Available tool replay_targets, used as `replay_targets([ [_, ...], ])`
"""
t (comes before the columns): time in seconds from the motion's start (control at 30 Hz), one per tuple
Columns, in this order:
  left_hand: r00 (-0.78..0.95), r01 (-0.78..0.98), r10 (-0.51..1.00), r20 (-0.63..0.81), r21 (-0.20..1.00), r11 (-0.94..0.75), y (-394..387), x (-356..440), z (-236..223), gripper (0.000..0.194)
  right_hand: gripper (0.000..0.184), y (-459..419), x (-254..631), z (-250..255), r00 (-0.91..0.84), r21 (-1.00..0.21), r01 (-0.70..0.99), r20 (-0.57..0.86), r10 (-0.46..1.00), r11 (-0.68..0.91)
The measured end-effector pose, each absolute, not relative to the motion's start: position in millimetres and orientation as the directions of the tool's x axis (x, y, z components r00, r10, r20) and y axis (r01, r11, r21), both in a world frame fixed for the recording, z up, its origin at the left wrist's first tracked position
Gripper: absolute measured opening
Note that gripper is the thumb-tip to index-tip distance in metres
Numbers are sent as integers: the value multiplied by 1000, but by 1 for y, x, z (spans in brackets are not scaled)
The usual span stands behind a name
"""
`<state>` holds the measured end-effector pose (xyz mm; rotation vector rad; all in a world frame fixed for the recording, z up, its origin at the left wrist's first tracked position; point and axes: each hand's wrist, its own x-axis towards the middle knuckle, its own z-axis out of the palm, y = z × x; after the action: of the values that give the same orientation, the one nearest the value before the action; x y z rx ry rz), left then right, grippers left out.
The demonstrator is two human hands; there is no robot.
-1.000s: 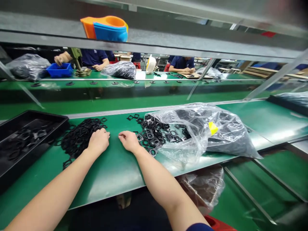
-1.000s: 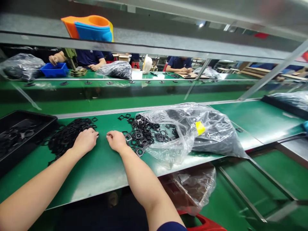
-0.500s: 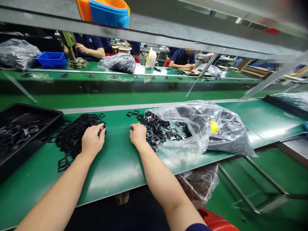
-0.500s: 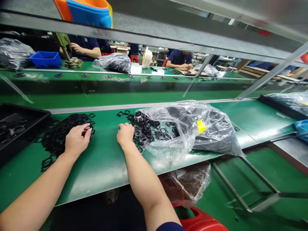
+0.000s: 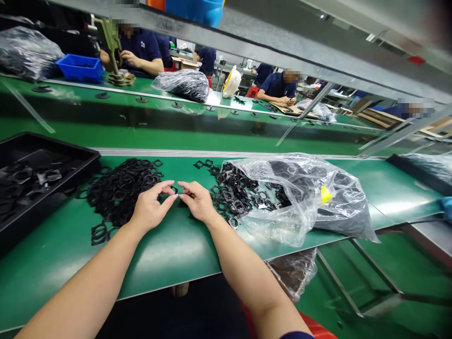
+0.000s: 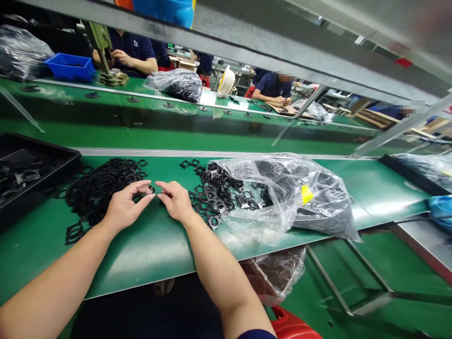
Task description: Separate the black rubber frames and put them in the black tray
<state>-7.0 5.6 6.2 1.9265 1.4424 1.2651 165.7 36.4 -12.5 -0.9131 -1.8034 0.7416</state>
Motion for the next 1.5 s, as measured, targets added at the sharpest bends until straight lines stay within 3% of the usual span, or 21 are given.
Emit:
replay_targets([
  [0.07, 86, 476, 926, 369, 801, -363, 5, -5, 2, 40, 30, 33, 167, -7, -340, -718, 300, 534, 774, 628],
  [0.17, 48, 357, 954, 296, 887, -293, 7, -3, -3, 44, 20, 31, 169, -2, -362, -686, 341, 536, 763, 643],
  [0.3, -31, 112, 989, 146, 984, -141, 10, -1, -3, 61, 10, 32, 167, -4, -201, -789, 336, 473, 858, 514],
  [0.4, 87, 4, 996, 16, 1000, -17, 9, 1, -2, 75, 9, 32, 164, -6, -90, -895, 235, 369, 925, 379],
  [0.6, 214, 4, 971, -108, 994, 110, 7, 4, -2, 55, 16, 29, 156, -3, -107, -990, -4, 140, 984, 140],
  [0.8, 74, -123, 985, -153, 979, 162, 10, 4, 2, 47, 18, 36, 163, -3, 118, -972, 60, 234, 965, 228],
  [0.97, -2, -239, 986, -169, 957, 163, 13, 1, 4, 41, 26, 35, 164, 2, 91, -995, -96, 10, 996, 18],
  [1.13, -32, -181, 989, -145, 974, 137, 14, 0, 0, 40, 28, 32, 160, 3, -60, -963, -268, -8, 998, -24],
  [1.2, -49, -79, 992, -118, 990, 114, 15, -2, -4, 38, 28, 32, 160, 3, -80, -956, -291, -21, 997, -44],
  [1.37, -85, 315, 981, 174, 939, -139, 17, -7, -13, 28, 37, 34, 161, 1, -82, -959, -264, -81, 993, -100],
  [1.5, -32, 446, 950, 310, 855, -264, 12, -5, -8, 26, 37, 34, 161, 1, -93, -946, -272, -157, 983, -176],
])
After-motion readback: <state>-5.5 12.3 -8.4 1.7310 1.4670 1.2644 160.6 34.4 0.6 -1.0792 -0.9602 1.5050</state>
